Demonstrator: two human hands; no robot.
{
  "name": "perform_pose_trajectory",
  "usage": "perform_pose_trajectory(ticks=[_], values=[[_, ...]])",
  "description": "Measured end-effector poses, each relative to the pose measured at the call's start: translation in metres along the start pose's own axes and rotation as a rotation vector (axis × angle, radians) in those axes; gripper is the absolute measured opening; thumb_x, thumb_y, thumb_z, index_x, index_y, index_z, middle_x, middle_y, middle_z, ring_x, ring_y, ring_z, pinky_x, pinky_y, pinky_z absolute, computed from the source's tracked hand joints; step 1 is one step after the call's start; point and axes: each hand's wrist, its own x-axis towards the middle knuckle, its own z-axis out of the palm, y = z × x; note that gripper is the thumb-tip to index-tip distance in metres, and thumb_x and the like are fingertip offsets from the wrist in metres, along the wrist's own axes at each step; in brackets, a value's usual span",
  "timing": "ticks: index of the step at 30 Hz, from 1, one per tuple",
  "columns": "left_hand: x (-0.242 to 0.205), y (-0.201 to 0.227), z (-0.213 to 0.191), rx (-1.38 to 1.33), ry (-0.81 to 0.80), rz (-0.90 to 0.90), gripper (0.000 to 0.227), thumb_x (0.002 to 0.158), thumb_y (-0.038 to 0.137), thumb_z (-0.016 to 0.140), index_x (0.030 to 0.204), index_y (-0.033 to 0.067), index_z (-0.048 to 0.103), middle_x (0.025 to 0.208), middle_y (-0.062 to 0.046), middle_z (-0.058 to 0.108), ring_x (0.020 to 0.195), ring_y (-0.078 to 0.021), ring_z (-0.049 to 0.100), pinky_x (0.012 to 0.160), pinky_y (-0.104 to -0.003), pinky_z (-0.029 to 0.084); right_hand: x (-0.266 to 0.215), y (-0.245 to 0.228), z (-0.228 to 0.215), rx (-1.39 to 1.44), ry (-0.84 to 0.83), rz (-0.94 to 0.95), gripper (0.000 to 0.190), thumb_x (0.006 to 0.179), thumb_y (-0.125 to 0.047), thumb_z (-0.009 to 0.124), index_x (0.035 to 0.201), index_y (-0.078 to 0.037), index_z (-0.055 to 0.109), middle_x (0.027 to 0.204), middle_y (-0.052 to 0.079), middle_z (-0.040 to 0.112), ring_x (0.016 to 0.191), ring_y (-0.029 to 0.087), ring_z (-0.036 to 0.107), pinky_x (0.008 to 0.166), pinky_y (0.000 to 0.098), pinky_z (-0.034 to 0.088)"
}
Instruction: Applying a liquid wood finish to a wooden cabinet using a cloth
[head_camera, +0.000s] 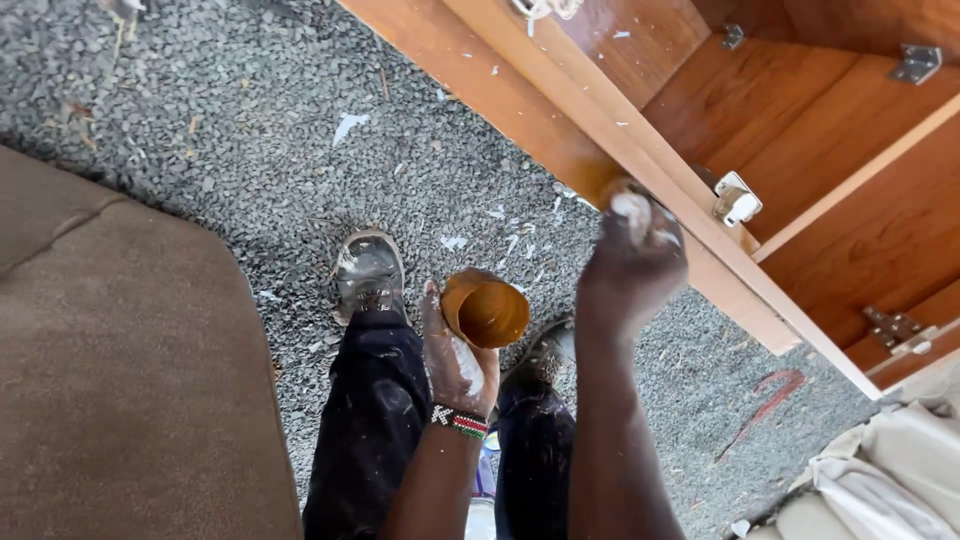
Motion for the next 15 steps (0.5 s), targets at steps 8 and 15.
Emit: perform_pose_trajectory(ticks=[8, 15], values=[[0.019, 0.004, -0.015, 0.008, -0.003, -0.066, 0.048, 0.116, 0.056, 0.069, 0.129, 0.0122, 0.084, 0.122, -0.014, 0.086, 0.112, -0.0297, 0.083, 0.101, -0.049, 0.068, -0.012, -0.086, 0.101, 0.18, -0.154, -0.132, 0.03, 0.103, -0.013, 0.069, 0.124, 0.0, 0.086, 0.101, 0.016, 0.082, 0.086, 0.023, 0.074, 0.075, 0.0411, 0.059], [-0.005, 0.006, 0.007, -0.069, -0.024, 0.031, 0.038, 0.118, 0.048, 0.073, 0.113, 0.0118, 0.084, 0.11, -0.012, 0.083, 0.104, -0.0279, 0.083, 0.097, -0.047, 0.072, -0.003, 0.002, 0.027, 0.118, -0.224, -0.146, 0.025, 0.095, 0.003, 0.093, 0.118, 0.006, 0.084, 0.108, 0.026, 0.084, 0.111, 0.035, 0.086, 0.1, 0.0431, 0.064]])
